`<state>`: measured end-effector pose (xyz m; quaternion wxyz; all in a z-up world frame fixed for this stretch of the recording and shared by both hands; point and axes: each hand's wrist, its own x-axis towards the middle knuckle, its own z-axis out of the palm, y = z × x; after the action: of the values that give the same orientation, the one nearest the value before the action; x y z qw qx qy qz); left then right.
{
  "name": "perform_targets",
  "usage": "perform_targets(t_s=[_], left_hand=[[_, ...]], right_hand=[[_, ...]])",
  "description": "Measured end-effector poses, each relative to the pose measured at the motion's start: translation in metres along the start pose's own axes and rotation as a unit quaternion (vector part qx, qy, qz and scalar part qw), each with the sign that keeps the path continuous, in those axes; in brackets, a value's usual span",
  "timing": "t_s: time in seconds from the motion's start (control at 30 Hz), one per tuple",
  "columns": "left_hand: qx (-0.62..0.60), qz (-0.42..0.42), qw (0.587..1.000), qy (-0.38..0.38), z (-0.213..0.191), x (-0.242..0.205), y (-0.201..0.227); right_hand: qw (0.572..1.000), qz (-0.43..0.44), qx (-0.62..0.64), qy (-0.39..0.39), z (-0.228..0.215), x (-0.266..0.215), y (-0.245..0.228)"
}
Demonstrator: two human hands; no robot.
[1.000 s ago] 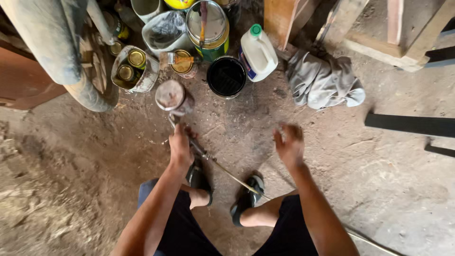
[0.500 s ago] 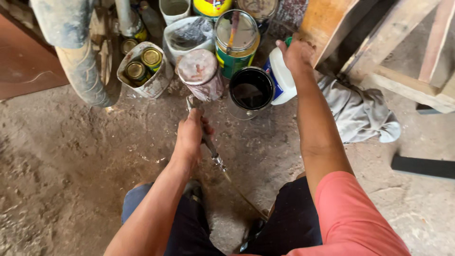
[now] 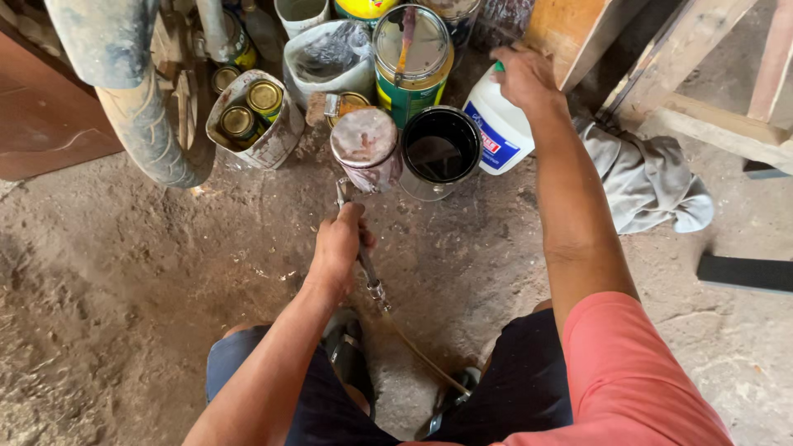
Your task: The person prepares paint in a small container, mixes it, and then uses a spray gun to apply a finish to a wooden furniture piece.
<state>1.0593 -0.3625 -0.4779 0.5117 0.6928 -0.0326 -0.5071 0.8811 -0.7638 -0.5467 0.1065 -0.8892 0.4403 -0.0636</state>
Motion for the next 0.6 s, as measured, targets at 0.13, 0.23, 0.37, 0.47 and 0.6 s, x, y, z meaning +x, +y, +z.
perform_targets(t_s=[0.13, 0.23, 0.37, 0.47, 0.6], left_hand=[[-0.001, 0.002, 1.0, -0.008, 0.008, 0.001, 0.003], [-0.021, 0.004, 1.0, -0.024, 0.009, 0.005, 0.002], [-0.015, -0.022, 1.0, -0.013, 0.006, 0.01, 0.003], [-0.034, -0.012, 0.999, 0.0, 0.006, 0.014, 0.004], [-0.018, -0.01, 1.0, -0.004, 0.005, 0.02, 0.006]], right_hand=[[0.992, 0.069, -0.1, -0.03, -0.006, 0.007, -0.008], [0.992, 0.012, -0.117, -0.043, 0.006, 0.006, 0.0], [0.994, 0.051, -0.07, -0.064, 0.022, 0.007, 0.002], [0.999, 0.003, -0.04, -0.03, 0.025, -0.001, 0.009], [0.998, -0.054, -0.02, 0.014, 0.017, -0.006, 0.006]])
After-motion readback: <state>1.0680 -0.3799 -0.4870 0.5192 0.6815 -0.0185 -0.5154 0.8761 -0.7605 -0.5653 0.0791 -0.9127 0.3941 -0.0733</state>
